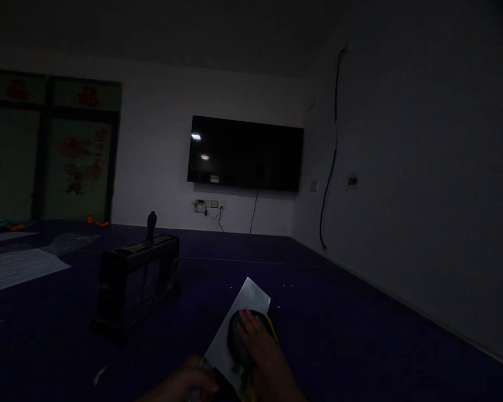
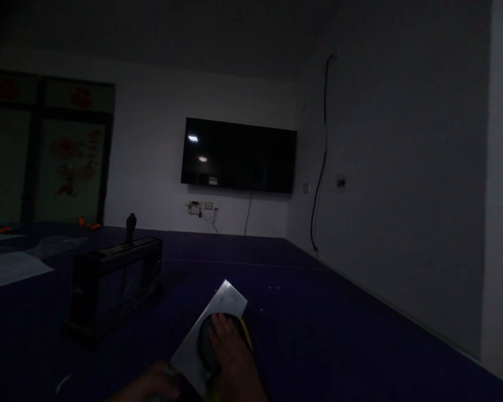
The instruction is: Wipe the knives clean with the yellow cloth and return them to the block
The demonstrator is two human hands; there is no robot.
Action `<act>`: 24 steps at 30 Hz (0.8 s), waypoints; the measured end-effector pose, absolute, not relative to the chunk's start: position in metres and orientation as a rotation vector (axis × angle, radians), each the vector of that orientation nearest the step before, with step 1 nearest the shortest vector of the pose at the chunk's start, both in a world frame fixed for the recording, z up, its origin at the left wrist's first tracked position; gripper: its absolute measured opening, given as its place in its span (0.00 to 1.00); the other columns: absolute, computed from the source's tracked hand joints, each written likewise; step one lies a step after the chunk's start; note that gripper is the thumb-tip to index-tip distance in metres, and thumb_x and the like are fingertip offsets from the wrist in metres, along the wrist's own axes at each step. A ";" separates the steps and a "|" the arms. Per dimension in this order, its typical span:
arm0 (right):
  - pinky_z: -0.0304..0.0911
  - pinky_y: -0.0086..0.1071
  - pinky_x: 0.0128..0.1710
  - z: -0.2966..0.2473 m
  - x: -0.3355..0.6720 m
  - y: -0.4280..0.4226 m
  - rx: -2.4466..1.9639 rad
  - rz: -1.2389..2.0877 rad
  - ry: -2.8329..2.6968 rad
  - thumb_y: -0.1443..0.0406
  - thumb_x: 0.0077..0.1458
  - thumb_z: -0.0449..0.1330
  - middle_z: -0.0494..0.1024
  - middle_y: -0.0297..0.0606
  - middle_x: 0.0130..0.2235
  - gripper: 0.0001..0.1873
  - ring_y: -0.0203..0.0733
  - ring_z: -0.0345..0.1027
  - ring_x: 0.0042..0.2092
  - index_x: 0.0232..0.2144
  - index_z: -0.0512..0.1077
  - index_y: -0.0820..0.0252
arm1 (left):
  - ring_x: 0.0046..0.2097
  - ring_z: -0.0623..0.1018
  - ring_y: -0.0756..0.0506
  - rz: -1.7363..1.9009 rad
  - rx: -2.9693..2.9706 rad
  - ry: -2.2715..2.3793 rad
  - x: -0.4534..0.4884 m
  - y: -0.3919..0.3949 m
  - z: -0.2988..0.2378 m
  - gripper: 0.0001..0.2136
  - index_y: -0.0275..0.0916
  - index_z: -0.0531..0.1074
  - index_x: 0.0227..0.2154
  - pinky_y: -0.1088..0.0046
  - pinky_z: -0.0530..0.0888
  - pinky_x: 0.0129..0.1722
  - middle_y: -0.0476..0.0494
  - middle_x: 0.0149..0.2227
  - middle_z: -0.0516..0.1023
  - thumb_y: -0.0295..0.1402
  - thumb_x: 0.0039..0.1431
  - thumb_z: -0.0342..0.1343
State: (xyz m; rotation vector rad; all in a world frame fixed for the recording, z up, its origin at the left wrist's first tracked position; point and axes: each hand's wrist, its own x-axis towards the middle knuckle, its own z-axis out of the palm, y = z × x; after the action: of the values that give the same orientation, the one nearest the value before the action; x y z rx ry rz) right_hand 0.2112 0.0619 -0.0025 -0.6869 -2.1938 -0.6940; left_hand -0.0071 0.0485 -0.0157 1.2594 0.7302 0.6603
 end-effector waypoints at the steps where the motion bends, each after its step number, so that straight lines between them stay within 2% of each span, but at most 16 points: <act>1: 0.55 0.41 0.59 -0.001 0.213 0.062 -0.708 -0.677 -2.152 0.78 0.50 0.46 0.56 0.44 0.63 0.37 0.46 0.48 0.63 0.63 0.50 0.63 | 0.16 0.59 0.54 0.686 1.266 0.750 -0.007 0.049 -0.015 0.13 0.36 0.64 0.10 0.76 0.49 0.17 0.52 0.10 0.61 0.38 0.35 0.61; 3: 0.54 0.43 0.59 0.002 0.217 0.060 -0.776 -0.616 -2.073 0.79 0.46 0.45 0.53 0.42 0.64 0.40 0.47 0.46 0.63 0.63 0.48 0.62 | 0.16 0.60 0.54 0.720 1.299 0.768 -0.008 0.046 -0.010 0.12 0.36 0.65 0.11 0.77 0.49 0.17 0.52 0.10 0.62 0.37 0.33 0.60; 6: 0.54 0.46 0.59 0.006 0.220 0.058 -0.863 -0.524 -1.966 0.81 0.42 0.43 0.52 0.39 0.64 0.45 0.46 0.43 0.64 0.64 0.46 0.58 | 0.17 0.60 0.54 0.669 1.345 0.731 -0.011 0.038 0.003 0.11 0.37 0.65 0.12 0.77 0.52 0.18 0.53 0.11 0.62 0.36 0.37 0.60; 11: 0.55 0.49 0.58 0.006 0.221 0.059 -0.867 -0.504 -1.948 0.82 0.39 0.43 0.53 0.38 0.64 0.48 0.48 0.44 0.64 0.64 0.44 0.56 | 0.19 0.61 0.54 0.681 1.298 0.736 -0.012 0.034 0.006 0.11 0.37 0.65 0.15 0.77 0.58 0.22 0.54 0.14 0.63 0.35 0.41 0.61; 17: 0.57 0.44 0.58 0.005 0.220 0.058 -0.829 -0.641 -2.053 0.83 0.41 0.43 0.57 0.40 0.62 0.44 0.46 0.47 0.63 0.62 0.51 0.60 | 0.18 0.59 0.54 0.684 1.338 0.748 -0.006 0.049 -0.007 0.15 0.37 0.64 0.11 0.77 0.57 0.20 0.55 0.11 0.58 0.37 0.40 0.63; 20: 0.62 0.42 0.55 0.001 0.218 0.070 -0.725 -0.761 -2.116 0.81 0.45 0.44 0.61 0.45 0.60 0.38 0.47 0.54 0.60 0.61 0.54 0.65 | 0.18 0.60 0.54 0.643 1.353 0.734 -0.010 0.053 -0.005 0.15 0.36 0.65 0.11 0.77 0.58 0.20 0.54 0.11 0.58 0.37 0.41 0.63; 22: 0.67 0.38 0.50 -0.002 0.218 0.080 -0.555 -0.845 -2.149 0.79 0.47 0.45 0.66 0.44 0.57 0.35 0.46 0.61 0.57 0.59 0.57 0.63 | 0.18 0.60 0.54 0.627 1.356 0.722 -0.013 0.054 -0.003 0.14 0.36 0.66 0.12 0.76 0.58 0.21 0.53 0.12 0.60 0.38 0.42 0.62; 24: 0.67 0.37 0.50 -0.005 0.219 0.084 -0.522 -0.843 -2.164 0.79 0.48 0.46 0.67 0.43 0.57 0.33 0.46 0.62 0.56 0.58 0.58 0.60 | 0.18 0.60 0.54 0.614 1.357 0.711 -0.015 0.054 -0.002 0.14 0.36 0.66 0.13 0.76 0.58 0.21 0.53 0.12 0.61 0.37 0.42 0.62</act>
State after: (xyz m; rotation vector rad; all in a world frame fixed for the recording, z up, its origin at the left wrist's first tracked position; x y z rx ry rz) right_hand 0.2188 0.0844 -0.0046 -0.5223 -2.1645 -0.8433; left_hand -0.0155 0.0542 -0.0019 1.3572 0.7110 0.6137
